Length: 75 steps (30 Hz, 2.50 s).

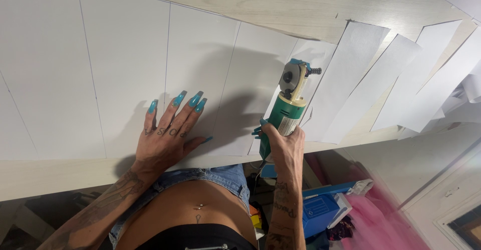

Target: Cutting strips of material using an electric rotary cutter on a workshop table

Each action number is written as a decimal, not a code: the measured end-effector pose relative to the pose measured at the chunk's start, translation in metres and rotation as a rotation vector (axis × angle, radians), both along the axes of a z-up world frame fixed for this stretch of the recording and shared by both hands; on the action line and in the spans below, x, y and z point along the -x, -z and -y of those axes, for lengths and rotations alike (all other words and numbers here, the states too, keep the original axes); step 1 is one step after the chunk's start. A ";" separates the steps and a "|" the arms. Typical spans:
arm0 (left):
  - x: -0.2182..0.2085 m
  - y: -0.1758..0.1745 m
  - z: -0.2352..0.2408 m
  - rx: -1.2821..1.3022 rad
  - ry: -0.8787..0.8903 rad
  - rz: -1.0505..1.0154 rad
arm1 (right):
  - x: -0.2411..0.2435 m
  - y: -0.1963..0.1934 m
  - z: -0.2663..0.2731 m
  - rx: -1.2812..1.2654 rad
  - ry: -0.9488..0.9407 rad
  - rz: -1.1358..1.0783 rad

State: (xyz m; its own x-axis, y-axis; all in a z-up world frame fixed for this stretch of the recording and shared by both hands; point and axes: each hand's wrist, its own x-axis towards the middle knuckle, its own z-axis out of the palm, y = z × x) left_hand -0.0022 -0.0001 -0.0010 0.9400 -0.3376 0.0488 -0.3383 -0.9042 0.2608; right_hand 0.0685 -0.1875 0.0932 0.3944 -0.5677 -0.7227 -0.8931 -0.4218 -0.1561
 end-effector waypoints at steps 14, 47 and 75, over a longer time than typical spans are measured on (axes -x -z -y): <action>0.000 0.001 -0.001 -0.014 0.001 0.013 | -0.009 -0.003 -0.004 0.009 0.015 0.020; -0.001 0.000 -0.001 0.045 -0.005 -0.015 | -0.031 0.007 -0.003 0.011 -0.028 0.036; -0.012 -0.019 0.031 0.189 -0.065 0.114 | 0.118 -0.111 0.052 -0.126 0.395 0.818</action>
